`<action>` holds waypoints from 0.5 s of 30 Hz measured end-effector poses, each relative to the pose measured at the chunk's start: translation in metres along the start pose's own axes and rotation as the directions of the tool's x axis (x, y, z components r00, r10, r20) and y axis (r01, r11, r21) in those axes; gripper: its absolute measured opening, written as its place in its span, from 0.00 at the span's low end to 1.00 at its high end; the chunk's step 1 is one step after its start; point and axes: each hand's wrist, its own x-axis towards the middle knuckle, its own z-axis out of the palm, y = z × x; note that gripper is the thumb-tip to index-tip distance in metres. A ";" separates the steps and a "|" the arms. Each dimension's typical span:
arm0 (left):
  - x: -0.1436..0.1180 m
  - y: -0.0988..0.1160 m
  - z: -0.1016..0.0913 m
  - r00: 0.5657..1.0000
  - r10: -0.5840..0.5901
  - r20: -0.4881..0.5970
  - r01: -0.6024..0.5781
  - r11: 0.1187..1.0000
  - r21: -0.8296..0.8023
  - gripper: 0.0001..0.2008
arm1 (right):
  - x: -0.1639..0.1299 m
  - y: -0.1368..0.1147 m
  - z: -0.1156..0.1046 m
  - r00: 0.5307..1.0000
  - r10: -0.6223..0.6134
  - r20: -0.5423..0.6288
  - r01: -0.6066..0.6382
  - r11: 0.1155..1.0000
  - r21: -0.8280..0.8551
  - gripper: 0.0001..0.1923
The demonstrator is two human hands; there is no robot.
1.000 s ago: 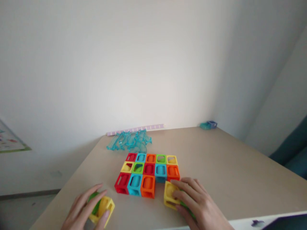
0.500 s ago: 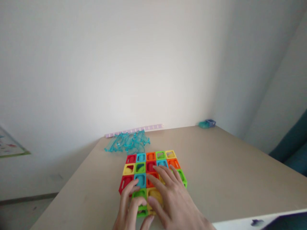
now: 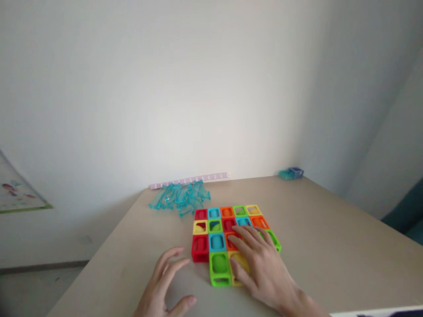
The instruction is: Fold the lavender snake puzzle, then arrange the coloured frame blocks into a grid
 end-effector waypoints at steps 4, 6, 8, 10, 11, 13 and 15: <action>0.003 0.009 0.000 0.995 -0.044 0.094 0.045 0.999 -0.016 0.20 | 0.002 0.040 0.007 0.996 0.058 -0.068 -0.062 0.996 -0.056 0.21; 0.006 0.016 -0.004 0.991 -0.053 0.126 0.058 0.998 -0.035 0.18 | 0.005 0.058 0.011 0.994 0.072 -0.082 -0.077 0.995 -0.064 0.20; 0.009 0.023 -0.009 0.985 -0.066 0.161 0.077 0.995 -0.064 0.15 | 0.008 0.070 0.014 0.993 0.069 -0.098 -0.075 0.996 -0.057 0.20; 0.013 0.029 -0.015 0.979 -0.075 0.191 0.097 0.990 -0.106 0.12 | 0.011 0.076 0.016 0.990 0.064 -0.122 -0.069 0.997 -0.042 0.19; 0.015 0.032 -0.017 0.977 -0.079 0.197 0.106 0.986 -0.130 0.10 | 0.013 0.078 0.018 0.988 0.063 -0.138 -0.068 0.997 -0.034 0.18; 0.017 0.035 -0.019 0.977 -0.097 0.189 0.130 0.977 -0.168 0.05 | 0.015 0.079 0.020 0.983 0.060 -0.172 -0.065 0.998 -0.022 0.17; 0.013 0.038 -0.019 0.969 -0.127 0.210 0.162 0.974 -0.159 0.05 | 0.015 0.080 0.022 0.978 0.054 -0.200 -0.058 0.998 -0.015 0.16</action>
